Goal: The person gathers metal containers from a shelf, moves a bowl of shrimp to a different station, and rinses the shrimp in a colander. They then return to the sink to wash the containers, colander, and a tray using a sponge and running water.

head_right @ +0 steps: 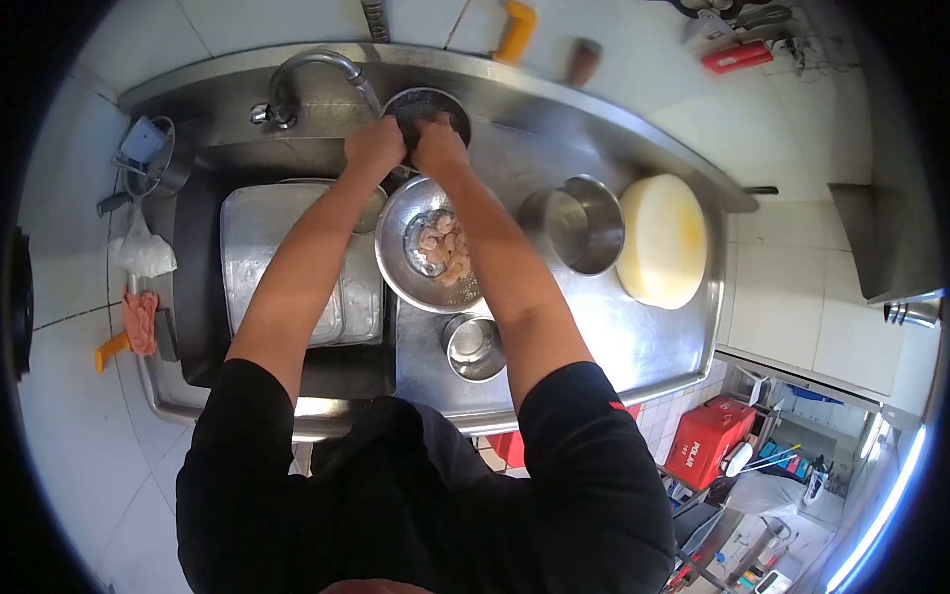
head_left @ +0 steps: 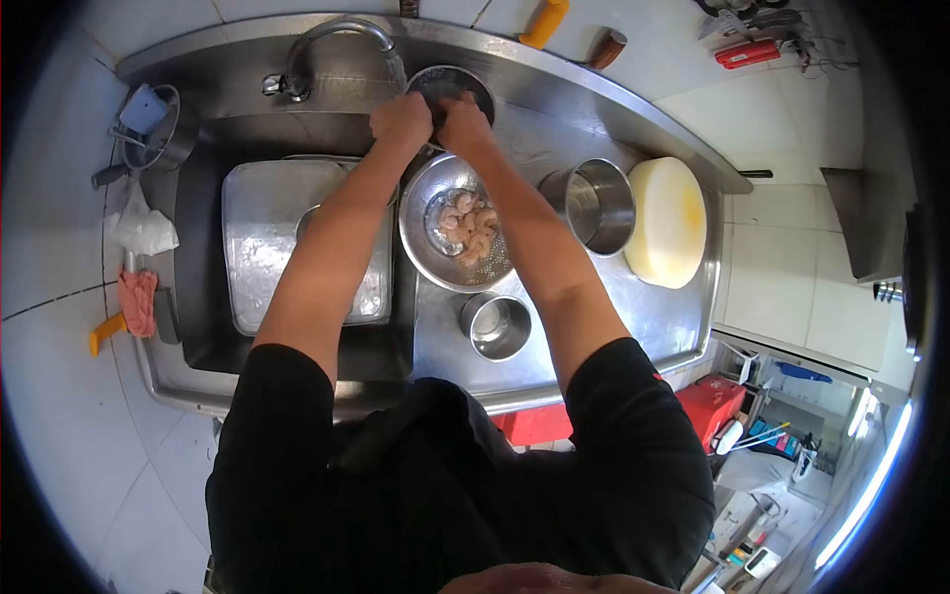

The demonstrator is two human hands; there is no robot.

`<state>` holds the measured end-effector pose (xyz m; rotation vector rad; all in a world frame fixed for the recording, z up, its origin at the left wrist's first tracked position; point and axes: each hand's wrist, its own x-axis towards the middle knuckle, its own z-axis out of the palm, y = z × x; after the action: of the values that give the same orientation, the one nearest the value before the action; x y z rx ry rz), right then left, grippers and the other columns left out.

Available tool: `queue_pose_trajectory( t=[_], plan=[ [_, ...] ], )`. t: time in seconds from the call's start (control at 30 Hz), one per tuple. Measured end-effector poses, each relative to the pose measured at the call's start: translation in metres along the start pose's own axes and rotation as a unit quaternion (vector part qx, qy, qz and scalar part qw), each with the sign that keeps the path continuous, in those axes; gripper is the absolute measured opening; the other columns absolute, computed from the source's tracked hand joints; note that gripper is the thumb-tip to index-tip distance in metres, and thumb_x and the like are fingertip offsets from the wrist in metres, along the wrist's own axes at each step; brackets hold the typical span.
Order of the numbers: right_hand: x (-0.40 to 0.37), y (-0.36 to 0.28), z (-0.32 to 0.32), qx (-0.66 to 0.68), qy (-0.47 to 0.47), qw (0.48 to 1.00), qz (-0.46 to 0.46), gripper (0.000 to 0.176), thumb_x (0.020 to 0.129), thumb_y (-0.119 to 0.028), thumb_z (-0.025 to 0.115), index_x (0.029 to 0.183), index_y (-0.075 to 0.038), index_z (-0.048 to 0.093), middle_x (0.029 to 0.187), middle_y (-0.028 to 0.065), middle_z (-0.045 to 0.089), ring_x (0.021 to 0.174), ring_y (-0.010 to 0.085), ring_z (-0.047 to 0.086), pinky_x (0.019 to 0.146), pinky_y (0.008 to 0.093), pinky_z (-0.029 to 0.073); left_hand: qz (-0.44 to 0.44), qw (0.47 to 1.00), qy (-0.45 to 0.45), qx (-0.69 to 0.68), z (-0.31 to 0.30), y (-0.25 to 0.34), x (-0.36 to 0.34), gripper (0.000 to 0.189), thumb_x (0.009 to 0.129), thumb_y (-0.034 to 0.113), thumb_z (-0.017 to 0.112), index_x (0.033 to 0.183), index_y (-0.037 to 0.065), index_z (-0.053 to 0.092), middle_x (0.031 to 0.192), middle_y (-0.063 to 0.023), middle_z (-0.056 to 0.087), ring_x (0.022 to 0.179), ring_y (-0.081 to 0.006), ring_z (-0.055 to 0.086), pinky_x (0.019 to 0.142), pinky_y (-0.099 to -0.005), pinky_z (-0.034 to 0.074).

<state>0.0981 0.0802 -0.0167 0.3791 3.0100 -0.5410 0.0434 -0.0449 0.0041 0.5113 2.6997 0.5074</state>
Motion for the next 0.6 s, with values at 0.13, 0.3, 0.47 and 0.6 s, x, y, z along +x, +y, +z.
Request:
queue_pose_trajectory(
  t=[0.13,0.3,0.47,0.6],
  plan=[
    [-0.010,-0.008,-0.004,0.035,0.046,0.998,-0.006,0.059,0.073,-0.016,0.070,0.130,-0.016,0.056,0.135,0.0250,0.045,0.112,0.0416,0.059,0.095,0.0458,0.051,-0.006,1.000,0.030,0.001,0.003,0.001,0.011,0.023,0.084,0.018,0.059,0.101,0.006,0.070,0.103,-0.0189,0.070,0.097,-0.0355,0.068,0.083,-0.0462,0.054],
    [-0.010,-0.019,-0.016,-0.026,-0.033,0.999,-0.005,0.059,0.076,-0.019,0.069,0.133,-0.019,0.054,0.136,0.0193,0.047,0.120,0.0415,0.054,0.098,0.0461,0.049,0.019,0.998,0.045,-0.047,0.015,-0.010,0.017,0.023,0.084,0.016,0.058,0.099,0.003,0.070,0.102,-0.0222,0.069,0.097,-0.0382,0.067,0.084,-0.0474,0.053],
    [0.000,-0.007,-0.002,0.041,0.001,0.999,-0.030,0.053,0.076,-0.019,0.069,0.127,-0.014,0.056,0.133,0.0215,0.050,0.117,0.0425,0.055,0.098,0.0468,0.049,0.051,0.996,0.056,-0.055,0.015,-0.014,0.022,0.023,0.081,0.012,0.058,0.097,0.000,0.070,0.098,-0.0243,0.068,0.096,-0.0405,0.066,0.085,-0.0483,0.053],
    [0.001,-0.006,0.000,0.068,-0.003,0.997,-0.025,0.048,0.076,-0.015,0.067,0.123,-0.010,0.057,0.125,0.0255,0.055,0.111,0.0435,0.059,0.095,0.0481,0.050,0.082,0.996,0.017,-0.028,0.026,-0.020,0.031,0.025,0.080,0.011,0.059,0.098,-0.001,0.070,0.100,-0.0256,0.068,0.098,-0.0409,0.065,0.088,-0.0479,0.051]
  ],
)
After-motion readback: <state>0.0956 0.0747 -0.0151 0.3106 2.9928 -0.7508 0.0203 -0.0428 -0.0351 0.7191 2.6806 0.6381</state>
